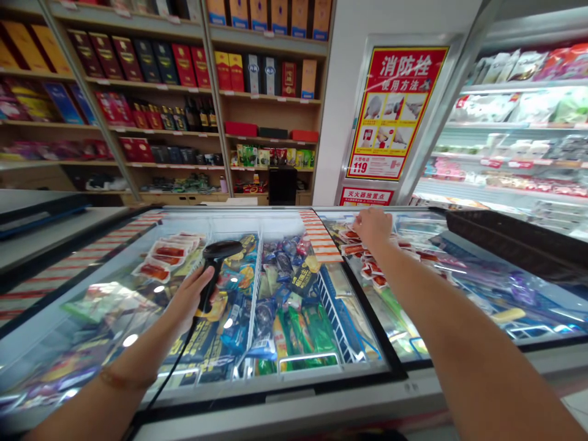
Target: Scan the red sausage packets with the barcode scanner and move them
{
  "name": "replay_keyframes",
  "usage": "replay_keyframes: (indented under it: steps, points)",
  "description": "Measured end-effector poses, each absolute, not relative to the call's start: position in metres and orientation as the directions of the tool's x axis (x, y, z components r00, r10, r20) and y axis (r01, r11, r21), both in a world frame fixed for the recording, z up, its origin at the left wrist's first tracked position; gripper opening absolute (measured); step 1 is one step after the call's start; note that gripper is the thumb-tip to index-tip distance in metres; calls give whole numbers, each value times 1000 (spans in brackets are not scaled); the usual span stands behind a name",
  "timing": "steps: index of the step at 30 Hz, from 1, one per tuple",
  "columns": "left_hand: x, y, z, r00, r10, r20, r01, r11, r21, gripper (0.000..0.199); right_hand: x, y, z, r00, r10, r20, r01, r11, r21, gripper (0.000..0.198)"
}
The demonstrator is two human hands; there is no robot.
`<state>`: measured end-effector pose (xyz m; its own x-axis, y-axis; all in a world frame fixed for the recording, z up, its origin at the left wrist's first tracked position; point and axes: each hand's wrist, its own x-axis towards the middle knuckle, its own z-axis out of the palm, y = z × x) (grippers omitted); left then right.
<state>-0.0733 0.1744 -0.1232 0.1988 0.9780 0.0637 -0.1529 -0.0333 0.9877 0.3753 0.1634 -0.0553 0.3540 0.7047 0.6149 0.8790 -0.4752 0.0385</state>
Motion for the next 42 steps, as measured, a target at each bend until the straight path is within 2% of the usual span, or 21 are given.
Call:
replay_keyframes:
  steps: [5, 9, 12, 14, 16, 19, 21, 23, 25, 28, 33, 37, 42]
  points:
    - [-71, 169, -120, 181, 978, 100, -177, -68, 982, 48, 282, 182, -79, 29, 811, 585, 991, -97, 86, 9]
    - [-72, 170, -124, 199, 974, 107, -174, -72, 982, 47, 203, 191, -113, -67, 849, 525, 998, 64, 23, 8]
    - [-73, 173, -127, 227, 969, 101, -166, -64, 984, 47, 169, 194, -131, -92, 853, 514, 976, 180, -124, 12]
    - [-74, 176, -129, 240, 966, 96, -161, -58, 985, 49, 166, 196, -137, -13, 820, 572, 951, 187, -247, 20]
    - [-74, 177, -130, 250, 963, 100, -162, -61, 985, 49, 177, 198, -141, 126, 763, 634, 934, 124, -335, 27]
    - [-74, 177, -129, 265, 958, 113, -173, -68, 982, 48, 209, 198, -146, 259, 766, 589, 926, -23, -377, 39]
    - [-74, 175, -129, 280, 952, 120, -172, -74, 982, 47, 229, 196, -150, 247, 858, 450, 924, -69, -375, 49]
    - [-73, 173, -129, 296, 947, 126, -161, -80, 984, 47, 241, 194, -153, 180, 929, 322, 918, -42, -394, 55]
    - [-73, 172, -129, 306, 943, 127, -150, -84, 985, 47, 246, 193, -153, 105, 958, 268, 905, 19, -426, 55]
    - [-72, 171, -131, 310, 943, 119, -139, -79, 987, 48, 241, 190, -150, 58, 965, 254, 887, 67, -458, 45]
    - [-72, 169, -130, 337, 936, 104, -131, -62, 989, 48, 230, 189, -151, 102, 932, 348, 821, 119, -559, 37]
    - [-72, 165, -128, 395, 913, 103, -139, -52, 989, 46, 228, 195, -156, 251, 842, 477, 760, 134, -636, 35]
    - [-73, 162, -129, 475, 871, 125, -130, -71, 989, 43, 224, 196, -152, 313, 792, 524, 702, 178, -689, 36]
